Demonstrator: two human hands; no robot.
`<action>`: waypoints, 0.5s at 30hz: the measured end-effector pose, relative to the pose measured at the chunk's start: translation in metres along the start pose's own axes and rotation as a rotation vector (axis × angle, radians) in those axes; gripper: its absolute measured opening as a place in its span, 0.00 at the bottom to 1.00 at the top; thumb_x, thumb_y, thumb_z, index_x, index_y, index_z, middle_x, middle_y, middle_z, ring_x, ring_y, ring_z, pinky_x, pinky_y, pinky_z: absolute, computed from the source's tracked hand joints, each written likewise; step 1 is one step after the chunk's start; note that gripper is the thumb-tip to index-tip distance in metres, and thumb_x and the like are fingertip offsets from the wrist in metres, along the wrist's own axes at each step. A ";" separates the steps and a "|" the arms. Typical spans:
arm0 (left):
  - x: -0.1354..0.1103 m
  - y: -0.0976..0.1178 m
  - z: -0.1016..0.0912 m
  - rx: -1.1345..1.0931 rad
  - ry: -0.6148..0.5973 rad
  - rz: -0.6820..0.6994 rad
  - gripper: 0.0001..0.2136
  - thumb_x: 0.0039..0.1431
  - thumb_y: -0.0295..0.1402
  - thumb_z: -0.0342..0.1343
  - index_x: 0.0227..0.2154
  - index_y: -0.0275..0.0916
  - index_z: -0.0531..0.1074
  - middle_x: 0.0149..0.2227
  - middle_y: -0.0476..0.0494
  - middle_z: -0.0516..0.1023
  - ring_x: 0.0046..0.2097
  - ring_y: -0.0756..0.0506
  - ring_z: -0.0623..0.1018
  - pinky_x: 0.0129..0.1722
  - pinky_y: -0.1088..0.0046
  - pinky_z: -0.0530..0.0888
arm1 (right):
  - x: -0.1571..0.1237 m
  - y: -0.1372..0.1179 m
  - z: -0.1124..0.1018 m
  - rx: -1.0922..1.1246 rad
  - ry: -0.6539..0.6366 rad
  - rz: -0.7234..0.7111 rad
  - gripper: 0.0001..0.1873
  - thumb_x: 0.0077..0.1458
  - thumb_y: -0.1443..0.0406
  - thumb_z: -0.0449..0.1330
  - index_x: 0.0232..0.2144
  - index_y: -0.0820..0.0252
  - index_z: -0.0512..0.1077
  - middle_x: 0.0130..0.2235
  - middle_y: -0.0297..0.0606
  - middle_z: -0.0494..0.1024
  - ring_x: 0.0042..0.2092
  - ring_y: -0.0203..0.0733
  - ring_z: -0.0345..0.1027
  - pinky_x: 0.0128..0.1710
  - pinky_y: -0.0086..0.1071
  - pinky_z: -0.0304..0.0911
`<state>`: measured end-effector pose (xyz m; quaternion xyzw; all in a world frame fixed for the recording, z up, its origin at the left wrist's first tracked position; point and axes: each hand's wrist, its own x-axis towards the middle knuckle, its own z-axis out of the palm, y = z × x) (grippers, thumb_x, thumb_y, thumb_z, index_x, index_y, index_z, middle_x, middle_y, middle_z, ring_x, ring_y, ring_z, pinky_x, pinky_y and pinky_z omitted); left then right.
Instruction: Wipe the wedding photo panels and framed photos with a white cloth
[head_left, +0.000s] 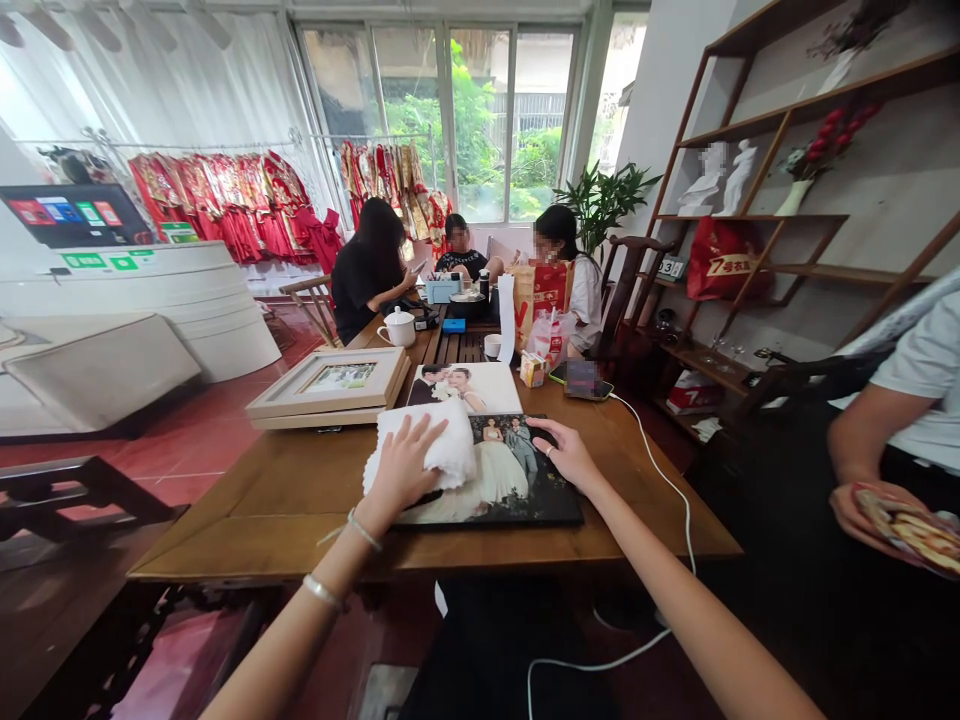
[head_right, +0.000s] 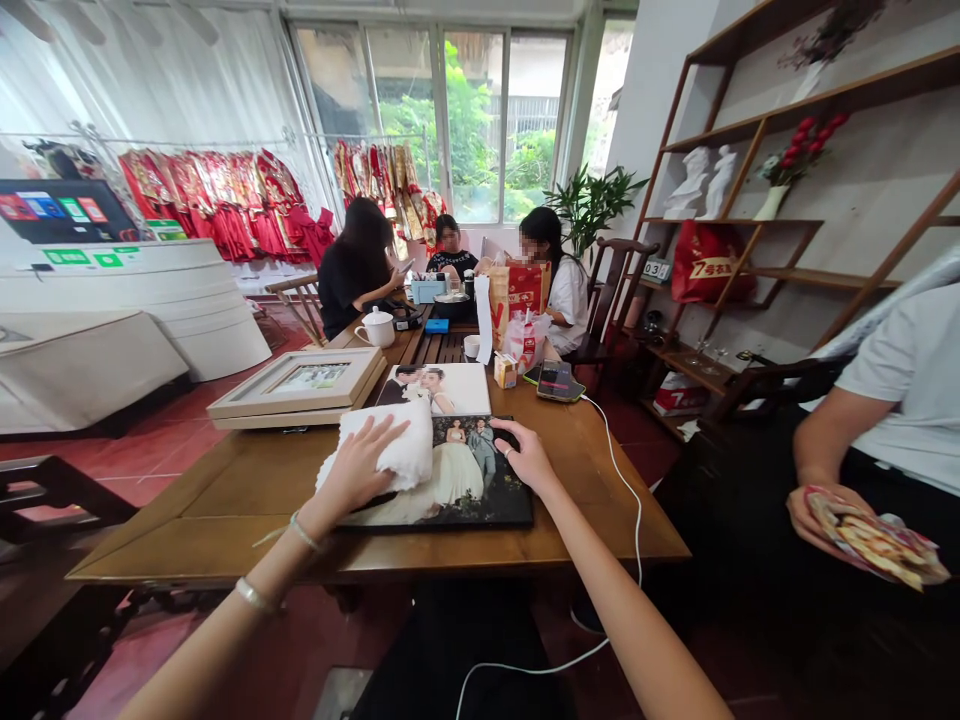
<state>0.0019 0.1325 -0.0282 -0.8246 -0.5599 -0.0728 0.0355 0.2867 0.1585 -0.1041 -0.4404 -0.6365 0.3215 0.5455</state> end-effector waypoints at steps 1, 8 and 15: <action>0.010 -0.001 0.000 0.005 0.005 -0.003 0.32 0.51 0.29 0.51 0.62 0.44 0.54 0.64 0.39 0.54 0.64 0.29 0.52 0.56 0.46 0.58 | 0.000 0.001 0.000 -0.014 0.004 0.000 0.17 0.49 0.68 0.58 0.44 0.56 0.74 0.49 0.40 0.76 0.53 0.44 0.68 0.58 0.45 0.57; -0.004 0.013 -0.002 -0.014 -0.044 0.048 0.34 0.50 0.29 0.51 0.62 0.45 0.51 0.66 0.39 0.50 0.65 0.29 0.47 0.57 0.44 0.55 | 0.002 0.008 0.002 -0.051 0.072 -0.009 0.17 0.48 0.68 0.58 0.42 0.55 0.75 0.48 0.39 0.77 0.52 0.45 0.69 0.57 0.46 0.58; -0.079 0.033 -0.006 -0.080 -0.095 0.134 0.41 0.44 0.28 0.53 0.63 0.51 0.46 0.67 0.47 0.42 0.66 0.31 0.40 0.59 0.43 0.50 | 0.002 0.005 0.003 0.001 0.069 0.004 0.16 0.47 0.68 0.58 0.41 0.56 0.75 0.47 0.40 0.78 0.52 0.45 0.69 0.57 0.44 0.59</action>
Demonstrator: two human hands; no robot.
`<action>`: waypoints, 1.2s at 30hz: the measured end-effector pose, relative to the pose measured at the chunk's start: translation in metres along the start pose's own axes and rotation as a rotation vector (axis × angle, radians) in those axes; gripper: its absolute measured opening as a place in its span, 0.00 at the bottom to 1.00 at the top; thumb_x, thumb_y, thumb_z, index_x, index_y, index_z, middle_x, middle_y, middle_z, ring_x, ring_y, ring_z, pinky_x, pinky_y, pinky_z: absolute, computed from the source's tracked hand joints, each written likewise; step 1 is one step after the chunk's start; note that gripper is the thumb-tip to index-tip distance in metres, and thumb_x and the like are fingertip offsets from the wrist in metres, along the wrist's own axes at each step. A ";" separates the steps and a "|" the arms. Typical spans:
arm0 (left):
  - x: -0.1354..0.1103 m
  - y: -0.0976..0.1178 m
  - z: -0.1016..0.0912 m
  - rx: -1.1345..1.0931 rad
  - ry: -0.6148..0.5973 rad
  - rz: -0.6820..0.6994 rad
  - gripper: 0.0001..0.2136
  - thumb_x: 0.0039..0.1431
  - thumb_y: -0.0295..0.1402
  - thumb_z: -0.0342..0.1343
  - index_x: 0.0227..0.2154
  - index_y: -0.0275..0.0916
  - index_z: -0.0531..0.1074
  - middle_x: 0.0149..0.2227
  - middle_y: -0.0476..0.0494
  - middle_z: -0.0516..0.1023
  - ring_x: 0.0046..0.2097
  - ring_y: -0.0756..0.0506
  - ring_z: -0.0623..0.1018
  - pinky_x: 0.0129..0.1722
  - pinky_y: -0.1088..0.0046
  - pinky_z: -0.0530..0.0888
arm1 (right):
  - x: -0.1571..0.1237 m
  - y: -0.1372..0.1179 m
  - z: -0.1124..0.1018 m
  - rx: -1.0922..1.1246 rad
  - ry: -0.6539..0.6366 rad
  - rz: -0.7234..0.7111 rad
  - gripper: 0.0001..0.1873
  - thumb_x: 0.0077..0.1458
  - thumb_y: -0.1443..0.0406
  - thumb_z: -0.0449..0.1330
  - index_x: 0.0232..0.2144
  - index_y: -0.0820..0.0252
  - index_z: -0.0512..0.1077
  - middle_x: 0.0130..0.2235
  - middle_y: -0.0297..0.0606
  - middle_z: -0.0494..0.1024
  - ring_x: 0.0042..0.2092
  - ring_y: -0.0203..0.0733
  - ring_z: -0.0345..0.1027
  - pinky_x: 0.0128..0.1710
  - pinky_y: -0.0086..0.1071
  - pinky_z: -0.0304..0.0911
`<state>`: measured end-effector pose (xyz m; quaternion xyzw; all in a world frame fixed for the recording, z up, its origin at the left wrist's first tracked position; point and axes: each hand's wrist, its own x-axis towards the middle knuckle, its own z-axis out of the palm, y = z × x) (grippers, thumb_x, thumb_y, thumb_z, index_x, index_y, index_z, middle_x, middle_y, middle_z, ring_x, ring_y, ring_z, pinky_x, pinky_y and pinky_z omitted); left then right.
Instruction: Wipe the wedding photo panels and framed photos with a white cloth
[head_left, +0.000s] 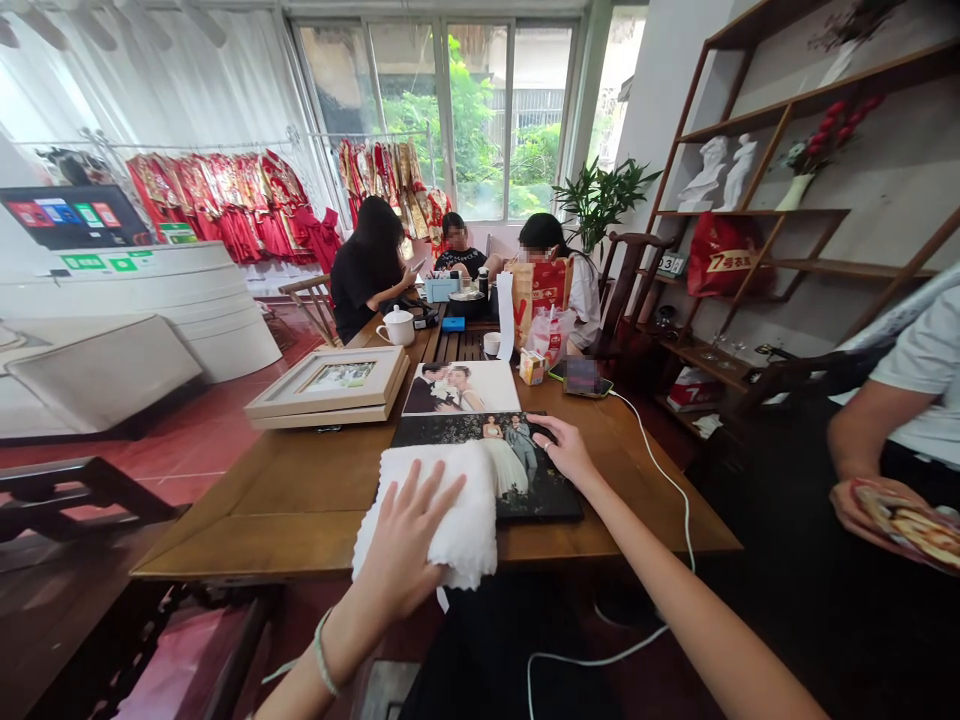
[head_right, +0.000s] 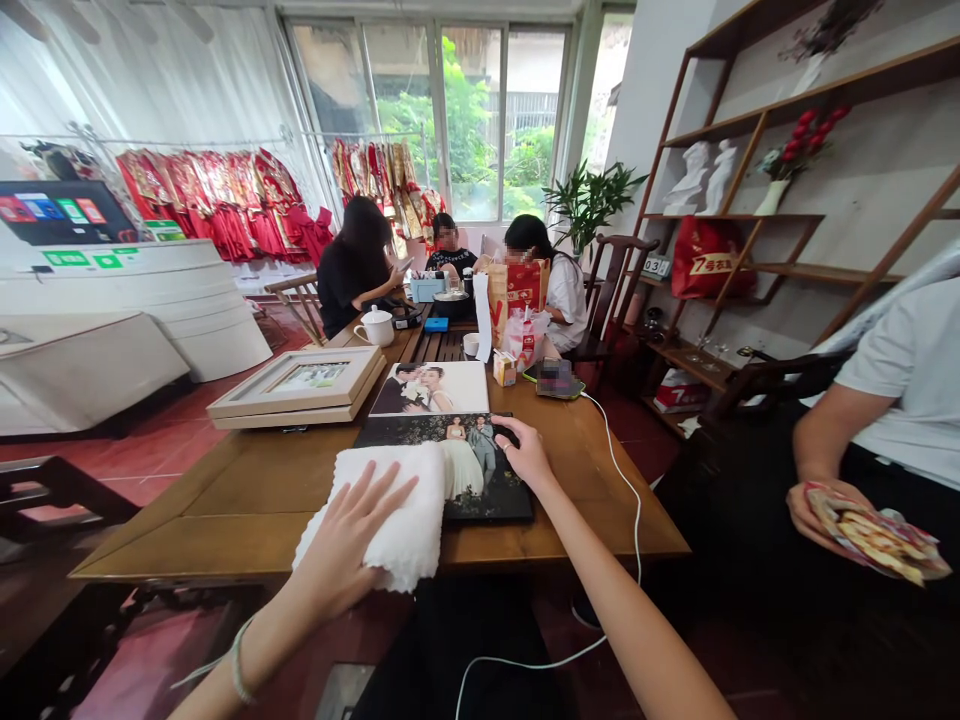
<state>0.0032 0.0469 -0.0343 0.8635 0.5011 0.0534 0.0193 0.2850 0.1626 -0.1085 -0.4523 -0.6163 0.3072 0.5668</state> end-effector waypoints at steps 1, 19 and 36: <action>-0.002 0.000 -0.001 0.000 -0.013 0.000 0.41 0.44 0.29 0.53 0.63 0.52 0.46 0.67 0.47 0.42 0.66 0.31 0.40 0.59 0.43 0.50 | 0.000 -0.001 0.000 0.007 -0.012 0.006 0.17 0.47 0.68 0.58 0.42 0.56 0.75 0.47 0.41 0.77 0.52 0.45 0.69 0.57 0.44 0.59; 0.099 0.046 0.018 0.056 0.117 0.019 0.37 0.51 0.41 0.58 0.62 0.47 0.50 0.65 0.38 0.50 0.64 0.27 0.45 0.57 0.41 0.52 | -0.001 -0.010 -0.004 -0.146 0.027 0.018 0.17 0.54 0.66 0.50 0.43 0.55 0.75 0.47 0.39 0.78 0.51 0.46 0.68 0.55 0.46 0.58; 0.108 0.051 0.013 0.079 0.115 -0.112 0.35 0.52 0.39 0.56 0.63 0.46 0.49 0.65 0.39 0.51 0.65 0.28 0.47 0.56 0.41 0.55 | -0.002 -0.015 0.002 -0.289 -0.003 -0.093 0.19 0.49 0.67 0.54 0.43 0.56 0.75 0.50 0.41 0.75 0.54 0.48 0.66 0.58 0.46 0.57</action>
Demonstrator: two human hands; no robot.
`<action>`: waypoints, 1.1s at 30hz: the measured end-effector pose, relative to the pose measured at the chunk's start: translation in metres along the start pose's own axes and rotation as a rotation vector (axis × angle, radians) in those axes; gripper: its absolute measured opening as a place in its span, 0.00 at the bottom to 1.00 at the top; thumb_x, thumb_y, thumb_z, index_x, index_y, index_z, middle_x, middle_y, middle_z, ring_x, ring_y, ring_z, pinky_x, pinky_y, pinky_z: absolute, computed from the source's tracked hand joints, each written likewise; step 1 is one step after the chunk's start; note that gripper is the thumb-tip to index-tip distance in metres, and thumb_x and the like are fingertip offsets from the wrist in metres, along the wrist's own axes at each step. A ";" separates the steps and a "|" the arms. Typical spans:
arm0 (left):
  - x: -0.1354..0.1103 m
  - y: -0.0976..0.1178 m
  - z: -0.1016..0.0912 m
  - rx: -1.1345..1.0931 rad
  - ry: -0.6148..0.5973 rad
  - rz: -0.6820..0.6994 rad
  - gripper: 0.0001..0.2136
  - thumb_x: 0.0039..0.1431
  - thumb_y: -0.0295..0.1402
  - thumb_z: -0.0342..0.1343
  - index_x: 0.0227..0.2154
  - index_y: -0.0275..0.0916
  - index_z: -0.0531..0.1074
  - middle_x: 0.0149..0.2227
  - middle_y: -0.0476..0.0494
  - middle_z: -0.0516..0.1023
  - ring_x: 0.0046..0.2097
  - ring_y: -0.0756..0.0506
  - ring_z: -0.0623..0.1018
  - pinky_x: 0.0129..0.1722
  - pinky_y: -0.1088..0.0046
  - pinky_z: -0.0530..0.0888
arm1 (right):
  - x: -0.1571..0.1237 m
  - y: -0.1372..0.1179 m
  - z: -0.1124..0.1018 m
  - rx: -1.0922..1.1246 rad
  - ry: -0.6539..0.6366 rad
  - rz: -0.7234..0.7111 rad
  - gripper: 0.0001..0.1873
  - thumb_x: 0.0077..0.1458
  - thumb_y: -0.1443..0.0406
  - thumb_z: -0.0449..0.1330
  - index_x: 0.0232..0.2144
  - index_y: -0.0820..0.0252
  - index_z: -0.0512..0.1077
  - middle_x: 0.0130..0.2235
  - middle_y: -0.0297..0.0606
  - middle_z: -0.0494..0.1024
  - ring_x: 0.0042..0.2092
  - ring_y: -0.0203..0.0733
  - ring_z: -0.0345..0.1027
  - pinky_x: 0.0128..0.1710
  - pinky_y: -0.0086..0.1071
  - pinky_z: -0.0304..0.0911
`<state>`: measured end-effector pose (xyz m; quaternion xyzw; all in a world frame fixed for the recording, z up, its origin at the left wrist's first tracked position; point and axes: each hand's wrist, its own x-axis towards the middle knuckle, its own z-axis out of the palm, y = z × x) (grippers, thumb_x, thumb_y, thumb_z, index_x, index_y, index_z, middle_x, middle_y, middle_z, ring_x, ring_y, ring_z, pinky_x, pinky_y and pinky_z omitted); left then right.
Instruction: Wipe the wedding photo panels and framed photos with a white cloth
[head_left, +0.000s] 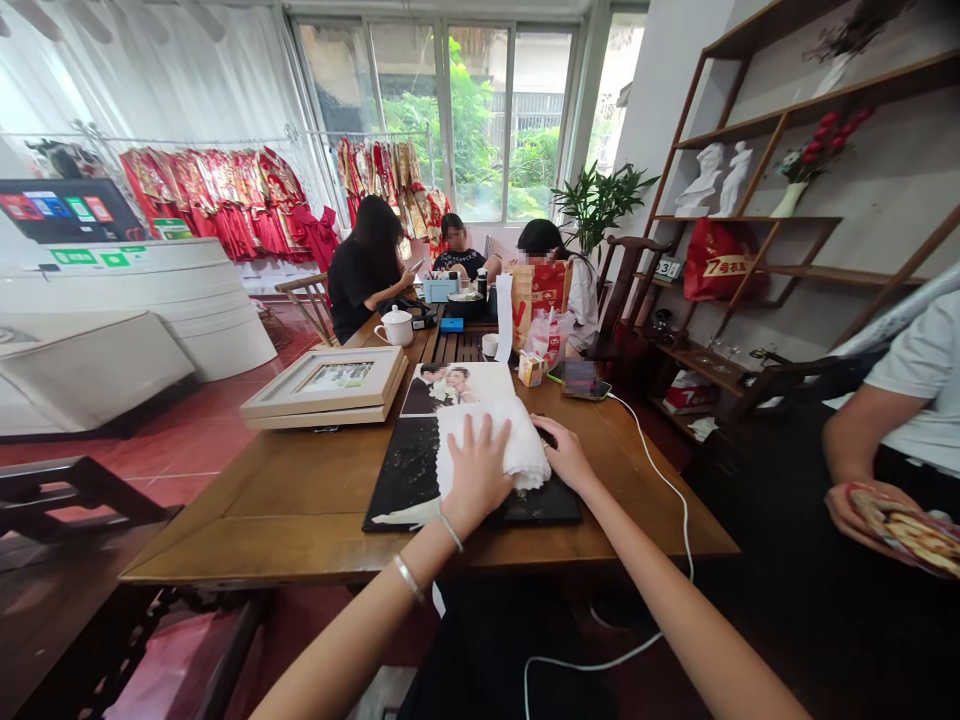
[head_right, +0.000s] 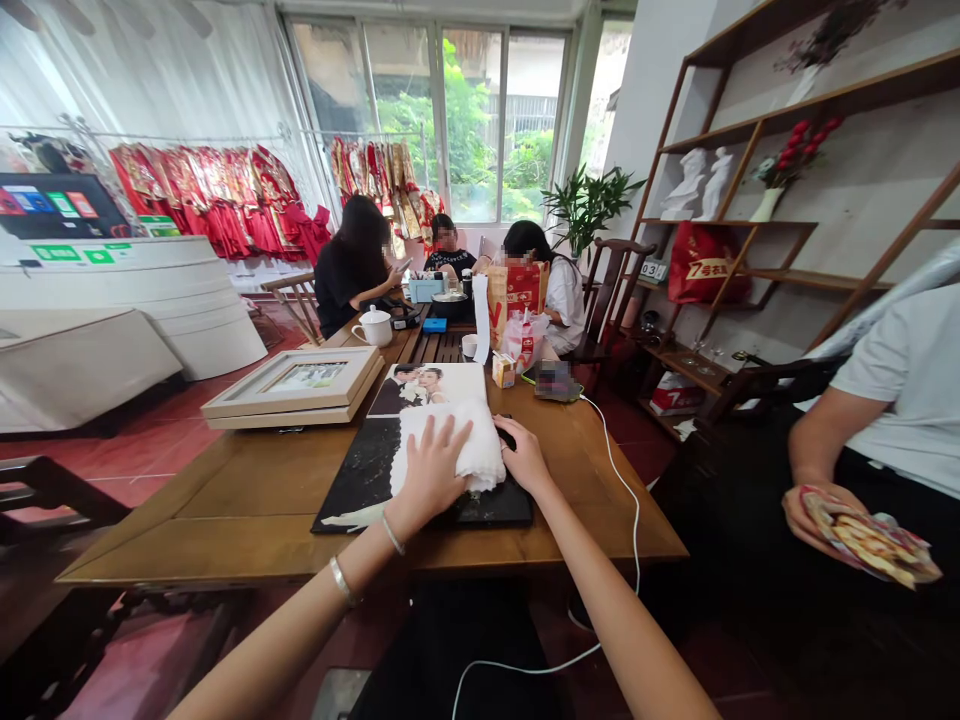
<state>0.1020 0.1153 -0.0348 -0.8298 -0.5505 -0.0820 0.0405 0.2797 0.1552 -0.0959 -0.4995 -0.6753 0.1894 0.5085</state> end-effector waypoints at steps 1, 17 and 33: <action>-0.009 0.000 -0.001 -0.001 -0.006 0.011 0.36 0.52 0.38 0.56 0.63 0.47 0.48 0.65 0.40 0.50 0.65 0.28 0.46 0.56 0.41 0.55 | 0.001 -0.001 0.000 -0.002 -0.012 0.001 0.18 0.50 0.66 0.54 0.43 0.56 0.75 0.50 0.41 0.75 0.55 0.48 0.66 0.58 0.46 0.57; -0.037 -0.050 -0.019 0.011 -0.089 -0.062 0.36 0.51 0.32 0.56 0.63 0.46 0.50 0.66 0.41 0.50 0.65 0.28 0.47 0.56 0.42 0.57 | -0.002 0.004 -0.002 -0.072 -0.131 -0.015 0.22 0.53 0.58 0.57 0.50 0.56 0.70 0.57 0.45 0.69 0.59 0.48 0.60 0.61 0.48 0.51; -0.094 -0.087 -0.028 -0.004 -0.148 0.036 0.46 0.36 0.20 0.49 0.63 0.52 0.49 0.67 0.53 0.43 0.67 0.36 0.40 0.61 0.49 0.51 | -0.001 0.002 0.000 -0.058 -0.117 0.021 0.22 0.52 0.58 0.58 0.50 0.57 0.71 0.56 0.44 0.70 0.59 0.48 0.60 0.61 0.48 0.51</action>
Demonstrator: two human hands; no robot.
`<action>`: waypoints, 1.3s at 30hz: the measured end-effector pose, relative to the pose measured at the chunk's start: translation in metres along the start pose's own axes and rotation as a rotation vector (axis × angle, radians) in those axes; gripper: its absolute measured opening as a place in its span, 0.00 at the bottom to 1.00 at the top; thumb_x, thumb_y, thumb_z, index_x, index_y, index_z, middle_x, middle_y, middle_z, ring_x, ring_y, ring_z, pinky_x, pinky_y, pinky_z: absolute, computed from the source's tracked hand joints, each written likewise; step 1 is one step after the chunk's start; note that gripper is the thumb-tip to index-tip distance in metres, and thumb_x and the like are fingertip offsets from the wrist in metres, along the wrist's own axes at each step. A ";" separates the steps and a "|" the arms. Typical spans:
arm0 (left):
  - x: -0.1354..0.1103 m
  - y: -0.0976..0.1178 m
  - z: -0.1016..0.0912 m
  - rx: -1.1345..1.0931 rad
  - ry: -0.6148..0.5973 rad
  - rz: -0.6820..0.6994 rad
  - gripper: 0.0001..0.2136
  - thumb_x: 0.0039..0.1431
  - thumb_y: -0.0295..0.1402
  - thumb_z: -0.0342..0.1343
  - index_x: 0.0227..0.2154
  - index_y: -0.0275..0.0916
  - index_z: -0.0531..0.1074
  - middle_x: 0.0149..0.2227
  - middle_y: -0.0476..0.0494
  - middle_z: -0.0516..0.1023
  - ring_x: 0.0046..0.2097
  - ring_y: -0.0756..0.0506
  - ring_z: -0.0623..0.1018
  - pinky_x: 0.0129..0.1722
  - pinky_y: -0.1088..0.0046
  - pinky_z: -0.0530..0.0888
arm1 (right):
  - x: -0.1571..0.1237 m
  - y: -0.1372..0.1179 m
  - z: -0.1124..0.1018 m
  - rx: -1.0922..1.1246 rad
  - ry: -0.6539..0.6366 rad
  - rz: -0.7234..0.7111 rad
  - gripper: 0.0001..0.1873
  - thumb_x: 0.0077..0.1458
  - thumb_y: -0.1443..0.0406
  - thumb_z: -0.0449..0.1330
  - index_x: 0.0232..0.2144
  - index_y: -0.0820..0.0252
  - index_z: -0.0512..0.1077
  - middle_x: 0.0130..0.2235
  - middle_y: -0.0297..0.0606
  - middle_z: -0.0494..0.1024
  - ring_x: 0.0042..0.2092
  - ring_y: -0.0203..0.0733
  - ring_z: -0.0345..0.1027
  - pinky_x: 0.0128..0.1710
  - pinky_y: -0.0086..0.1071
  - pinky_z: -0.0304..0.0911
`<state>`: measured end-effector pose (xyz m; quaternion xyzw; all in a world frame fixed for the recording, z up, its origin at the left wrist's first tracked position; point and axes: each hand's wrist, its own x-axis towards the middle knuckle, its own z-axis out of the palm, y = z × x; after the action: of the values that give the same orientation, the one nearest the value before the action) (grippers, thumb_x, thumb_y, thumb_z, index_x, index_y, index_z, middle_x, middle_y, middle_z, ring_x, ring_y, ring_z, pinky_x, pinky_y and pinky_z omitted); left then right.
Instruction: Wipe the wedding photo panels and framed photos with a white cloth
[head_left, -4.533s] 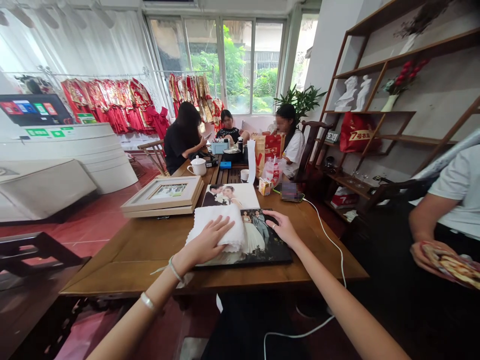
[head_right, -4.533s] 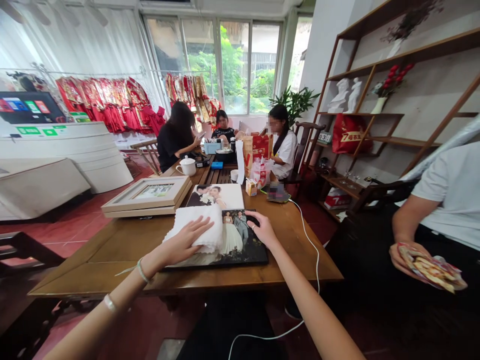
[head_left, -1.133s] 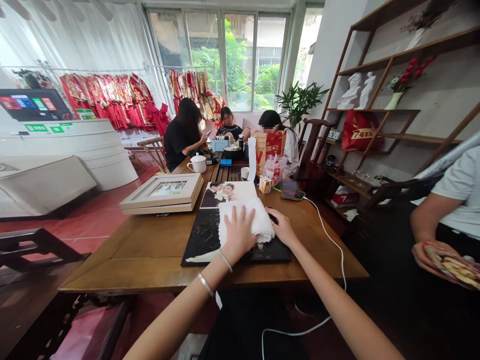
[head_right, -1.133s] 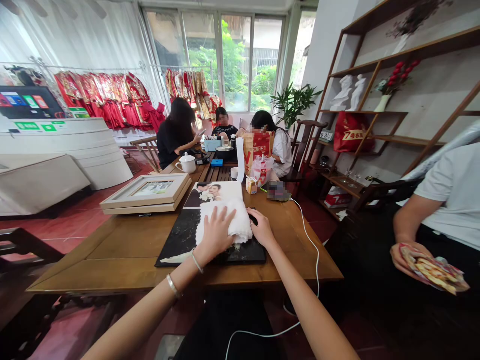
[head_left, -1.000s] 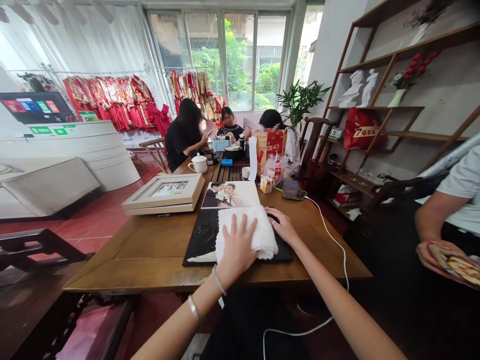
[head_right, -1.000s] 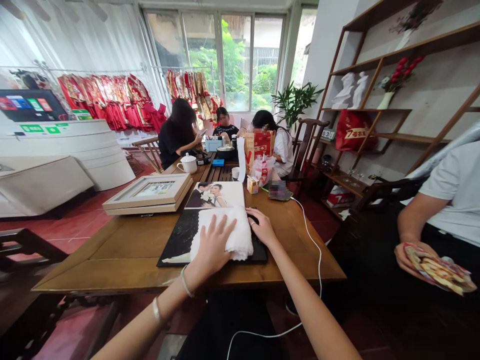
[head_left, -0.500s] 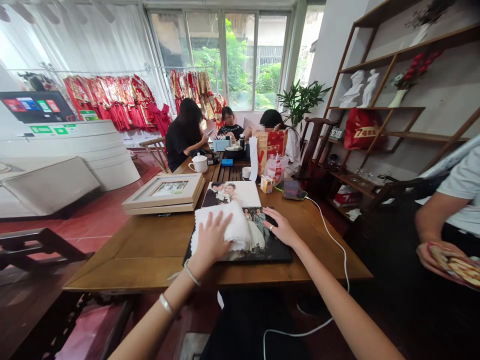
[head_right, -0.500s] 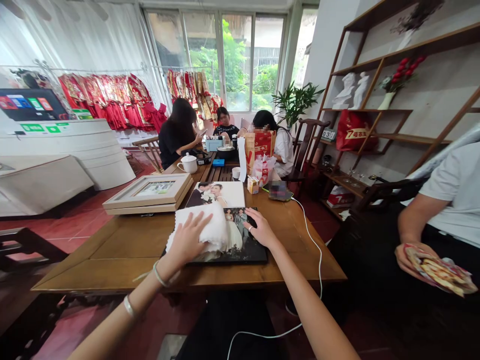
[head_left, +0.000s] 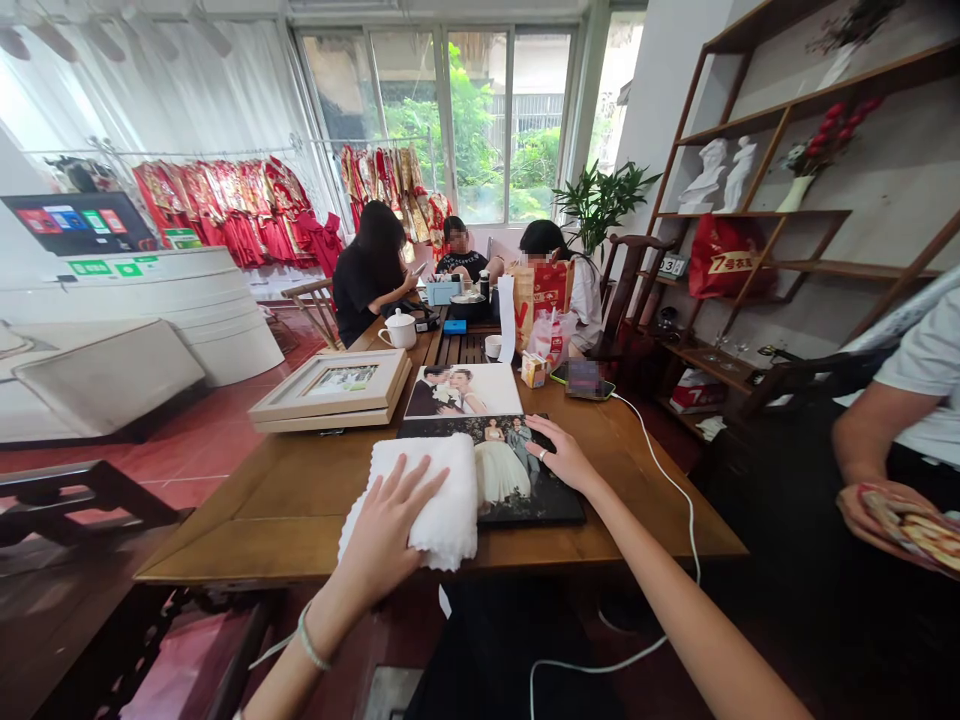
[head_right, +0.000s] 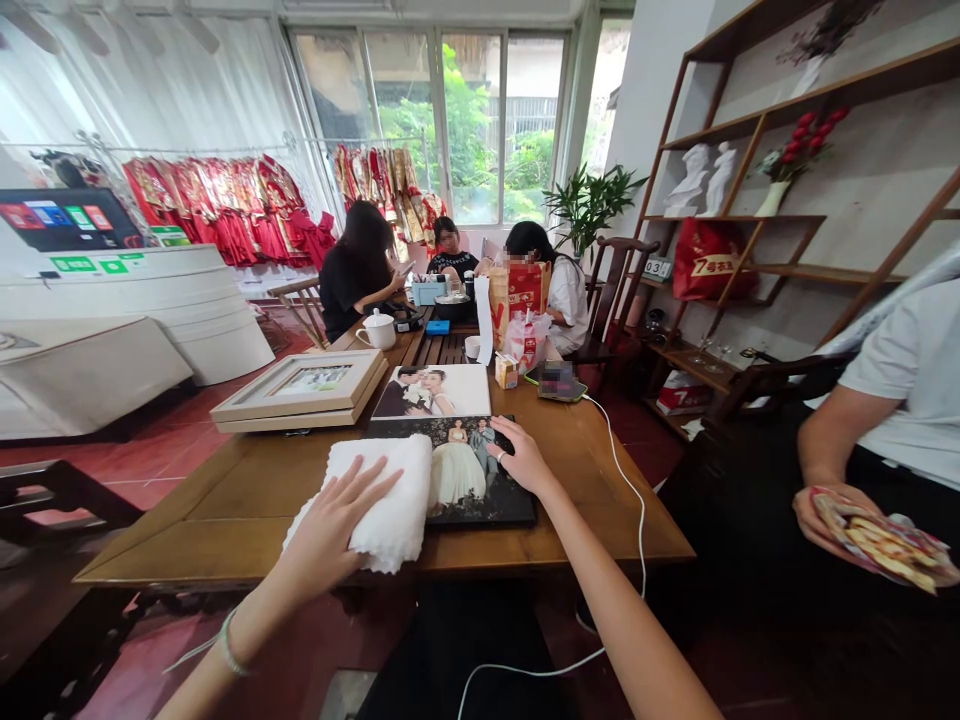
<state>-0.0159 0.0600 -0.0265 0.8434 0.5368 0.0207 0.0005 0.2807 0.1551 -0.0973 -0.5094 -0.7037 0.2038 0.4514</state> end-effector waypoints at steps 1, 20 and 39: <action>0.000 0.000 -0.001 0.005 -0.004 -0.001 0.45 0.36 0.21 0.49 0.63 0.52 0.49 0.67 0.53 0.43 0.67 0.36 0.40 0.61 0.50 0.51 | 0.000 0.000 0.000 0.001 0.000 -0.003 0.22 0.52 0.58 0.58 0.49 0.57 0.71 0.56 0.44 0.70 0.59 0.48 0.60 0.61 0.48 0.51; 0.058 -0.029 0.000 -0.046 0.092 0.045 0.38 0.42 0.24 0.51 0.61 0.45 0.55 0.65 0.47 0.51 0.66 0.37 0.48 0.61 0.54 0.54 | 0.000 -0.001 0.002 0.008 0.042 0.016 0.21 0.50 0.62 0.59 0.48 0.56 0.73 0.55 0.43 0.71 0.58 0.48 0.62 0.61 0.49 0.52; 0.087 -0.022 -0.004 0.014 0.097 0.002 0.33 0.51 0.29 0.52 0.62 0.46 0.54 0.65 0.45 0.53 0.65 0.35 0.51 0.59 0.54 0.56 | -0.002 -0.003 0.000 -0.027 0.006 -0.013 0.21 0.53 0.60 0.57 0.49 0.57 0.72 0.56 0.45 0.69 0.58 0.48 0.62 0.60 0.48 0.52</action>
<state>0.0009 0.1477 -0.0204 0.8418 0.5357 0.0577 -0.0312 0.2797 0.1519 -0.0961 -0.5115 -0.7083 0.1898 0.4480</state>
